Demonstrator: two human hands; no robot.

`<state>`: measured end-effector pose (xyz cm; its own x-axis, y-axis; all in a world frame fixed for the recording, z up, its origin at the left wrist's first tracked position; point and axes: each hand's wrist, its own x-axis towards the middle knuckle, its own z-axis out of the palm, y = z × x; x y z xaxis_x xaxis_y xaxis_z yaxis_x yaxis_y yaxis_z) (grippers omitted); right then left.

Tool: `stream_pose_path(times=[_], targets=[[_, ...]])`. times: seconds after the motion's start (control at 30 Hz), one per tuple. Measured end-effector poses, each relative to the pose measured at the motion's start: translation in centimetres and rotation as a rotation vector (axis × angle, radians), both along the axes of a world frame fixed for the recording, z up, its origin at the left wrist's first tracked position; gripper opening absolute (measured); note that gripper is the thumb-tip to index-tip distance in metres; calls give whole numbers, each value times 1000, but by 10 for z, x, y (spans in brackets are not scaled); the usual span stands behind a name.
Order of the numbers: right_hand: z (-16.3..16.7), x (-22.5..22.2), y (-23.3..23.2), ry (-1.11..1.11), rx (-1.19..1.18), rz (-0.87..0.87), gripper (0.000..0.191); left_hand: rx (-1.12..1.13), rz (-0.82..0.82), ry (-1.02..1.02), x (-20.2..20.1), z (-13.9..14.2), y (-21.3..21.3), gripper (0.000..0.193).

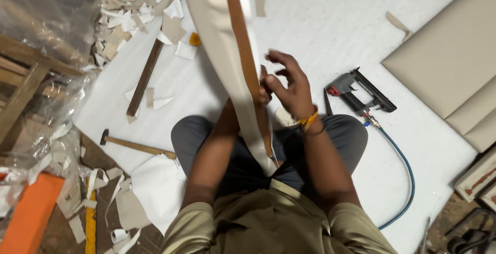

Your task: The person sits on the workshop floor and upholsters a long narrow board. They align teal foam on the board, fold brown fabric over the foam, pull the fabric edges tight around the board, and use a pneumatic nail gun to fasten the fabric to the back, then press and smooth the covered panel by hand.

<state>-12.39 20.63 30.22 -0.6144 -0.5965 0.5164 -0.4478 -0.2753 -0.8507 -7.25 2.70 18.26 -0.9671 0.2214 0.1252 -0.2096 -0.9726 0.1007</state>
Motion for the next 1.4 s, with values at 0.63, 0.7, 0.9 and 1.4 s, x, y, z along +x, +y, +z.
stream_pose_path(times=[0.63, 0.7, 0.9, 1.4], targets=[[29, 29, -21, 413, 84, 276, 15, -1071, 310, 313, 52, 73, -10, 37], [22, 36, -20, 593, 99, 213, 17, -1236, 589, 68, 52, 67, -10, 38], [-20, 54, -6, 863, 135, 224, 30, -882, 167, -387, 128, 14, 6, 65], [-142, 59, 35, 160, 272, -203, 44, -340, 140, -332, 95, -63, 38, 57]])
